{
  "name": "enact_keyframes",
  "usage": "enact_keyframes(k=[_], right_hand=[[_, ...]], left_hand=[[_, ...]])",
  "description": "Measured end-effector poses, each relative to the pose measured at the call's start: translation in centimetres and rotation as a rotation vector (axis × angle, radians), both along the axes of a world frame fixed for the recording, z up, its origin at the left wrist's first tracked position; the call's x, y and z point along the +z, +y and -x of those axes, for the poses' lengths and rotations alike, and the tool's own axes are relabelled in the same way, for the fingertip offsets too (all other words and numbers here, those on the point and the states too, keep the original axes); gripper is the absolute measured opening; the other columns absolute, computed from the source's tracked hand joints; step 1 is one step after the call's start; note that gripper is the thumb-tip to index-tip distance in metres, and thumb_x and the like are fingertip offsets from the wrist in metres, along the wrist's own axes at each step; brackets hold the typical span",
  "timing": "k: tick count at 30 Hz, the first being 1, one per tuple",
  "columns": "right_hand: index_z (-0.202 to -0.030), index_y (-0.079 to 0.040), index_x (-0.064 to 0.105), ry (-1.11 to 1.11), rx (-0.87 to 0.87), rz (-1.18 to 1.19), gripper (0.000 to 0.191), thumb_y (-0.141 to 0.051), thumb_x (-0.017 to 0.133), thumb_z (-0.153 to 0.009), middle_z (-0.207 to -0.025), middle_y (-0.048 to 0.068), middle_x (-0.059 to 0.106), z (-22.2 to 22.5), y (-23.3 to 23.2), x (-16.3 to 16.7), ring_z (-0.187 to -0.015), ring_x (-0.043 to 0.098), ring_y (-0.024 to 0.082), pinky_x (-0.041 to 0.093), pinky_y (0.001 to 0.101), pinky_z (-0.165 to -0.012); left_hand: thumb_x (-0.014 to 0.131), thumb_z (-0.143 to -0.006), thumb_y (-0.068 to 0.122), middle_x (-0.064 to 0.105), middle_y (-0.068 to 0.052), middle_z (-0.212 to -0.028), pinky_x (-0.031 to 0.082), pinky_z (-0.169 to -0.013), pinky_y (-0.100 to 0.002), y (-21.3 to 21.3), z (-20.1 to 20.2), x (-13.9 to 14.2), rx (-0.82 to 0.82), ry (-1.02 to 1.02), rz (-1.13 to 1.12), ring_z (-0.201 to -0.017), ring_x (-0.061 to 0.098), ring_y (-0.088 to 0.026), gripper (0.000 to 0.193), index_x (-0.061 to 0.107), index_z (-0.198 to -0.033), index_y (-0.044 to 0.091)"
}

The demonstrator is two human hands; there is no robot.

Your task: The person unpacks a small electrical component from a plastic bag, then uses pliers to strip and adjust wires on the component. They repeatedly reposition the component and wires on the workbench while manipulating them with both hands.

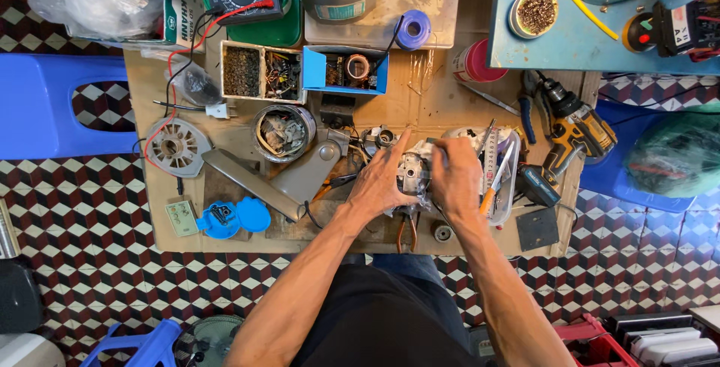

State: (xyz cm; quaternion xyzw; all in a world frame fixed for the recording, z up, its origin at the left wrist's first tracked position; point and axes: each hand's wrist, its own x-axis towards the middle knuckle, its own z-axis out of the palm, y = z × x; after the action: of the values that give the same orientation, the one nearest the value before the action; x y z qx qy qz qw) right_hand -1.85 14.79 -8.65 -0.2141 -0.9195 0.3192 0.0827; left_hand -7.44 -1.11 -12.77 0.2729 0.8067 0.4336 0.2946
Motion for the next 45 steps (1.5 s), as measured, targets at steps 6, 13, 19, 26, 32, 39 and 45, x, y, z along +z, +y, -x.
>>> enact_keyframes(k=[6, 13, 19, 26, 32, 39, 45], right_hand=[[-0.116, -0.001, 0.07, -0.044, -0.255, 0.172, 0.019, -0.011, 0.069, -0.099, -0.099, 0.01, 0.064, -3.2, 2.6, 2.9, -0.084, 0.062, 0.018, 0.052, 0.031, -0.077], [-0.117, -0.002, 0.07, 0.011, -0.379, 0.497, 0.021, -0.013, 0.065, -0.1, -0.102, 0.005, 0.064, -4.9, 0.5, 3.8, -0.086, 0.063, 0.011, 0.053, 0.0256, -0.077], [-0.121, -0.001, 0.066, -0.056, -0.076, 0.337, 0.028, -0.008, 0.068, -0.093, -0.109, 0.01, 0.061, -4.7, -2.0, 3.4, -0.088, 0.067, 0.021, 0.056, 0.033, -0.077], [-0.105, -0.006, 0.069, -0.01, 0.178, 0.032, 0.018, -0.011, 0.073, -0.087, -0.094, 0.013, 0.062, -3.0, -2.4, 2.7, -0.086, 0.065, 0.034, 0.053, 0.0427, -0.073], [-0.103, -0.004, 0.069, -0.02, -0.102, 0.055, 0.014, -0.008, 0.071, -0.09, -0.093, 0.016, 0.061, -3.5, -4.0, 2.5, -0.085, 0.064, 0.035, 0.051, 0.0424, -0.073], [-0.112, 0.0, 0.073, -0.015, -0.52, 1.049, 0.02, -0.009, 0.069, -0.095, -0.094, 0.011, 0.068, -6.7, 1.2, 0.2, -0.081, 0.064, 0.019, 0.052, 0.0308, -0.071], [-0.116, 0.002, 0.067, 0.147, -0.571, 1.649, 0.02, -0.009, 0.062, -0.1, -0.1, 0.008, 0.068, -7.0, 5.0, -2.0, -0.087, 0.065, 0.016, 0.053, 0.0264, -0.077]], left_hand=[[0.099, -0.052, 0.024, 0.059, -0.018, -0.139, 0.046, -0.108, -0.045, -0.2, -0.1, 0.4, -0.006, 0.017, -0.006, -0.126, 0.054, -0.036, 0.131, 0.025, -0.159, 0.014], [0.098, -0.055, 0.025, 0.058, -0.014, -0.139, 0.046, -0.111, -0.043, -0.5, -0.7, 0.0, -0.028, 0.089, -0.059, -0.127, 0.054, -0.034, 0.118, 0.035, -0.155, 0.013], [0.095, -0.055, 0.026, 0.058, -0.014, -0.139, 0.044, -0.112, -0.044, -0.4, -0.9, -0.2, -0.032, 0.052, -0.039, -0.128, 0.052, -0.034, 0.112, 0.041, -0.151, 0.01], [0.087, -0.064, 0.019, 0.06, -0.018, -0.137, 0.045, -0.109, -0.045, -0.1, -0.8, 0.7, 0.009, 0.069, -0.033, -0.13, 0.052, -0.037, 0.087, 0.05, -0.142, 0.006], [0.088, -0.063, 0.022, 0.06, -0.02, -0.135, 0.045, -0.107, -0.045, 0.3, -0.3, 1.4, -0.015, 0.035, 0.016, -0.127, 0.053, -0.038, 0.088, 0.049, -0.141, 0.005], [0.094, -0.057, 0.028, 0.059, -0.018, -0.135, 0.044, -0.108, -0.045, 0.7, -0.2, 1.8, -0.024, -0.026, 0.047, -0.127, 0.053, -0.036, 0.101, 0.046, -0.144, 0.007], [0.094, -0.058, 0.03, 0.06, -0.019, -0.134, 0.045, -0.109, -0.044, 0.6, 0.2, 1.5, -0.061, 0.008, 0.038, -0.126, 0.054, -0.037, 0.104, 0.045, -0.146, 0.006]])
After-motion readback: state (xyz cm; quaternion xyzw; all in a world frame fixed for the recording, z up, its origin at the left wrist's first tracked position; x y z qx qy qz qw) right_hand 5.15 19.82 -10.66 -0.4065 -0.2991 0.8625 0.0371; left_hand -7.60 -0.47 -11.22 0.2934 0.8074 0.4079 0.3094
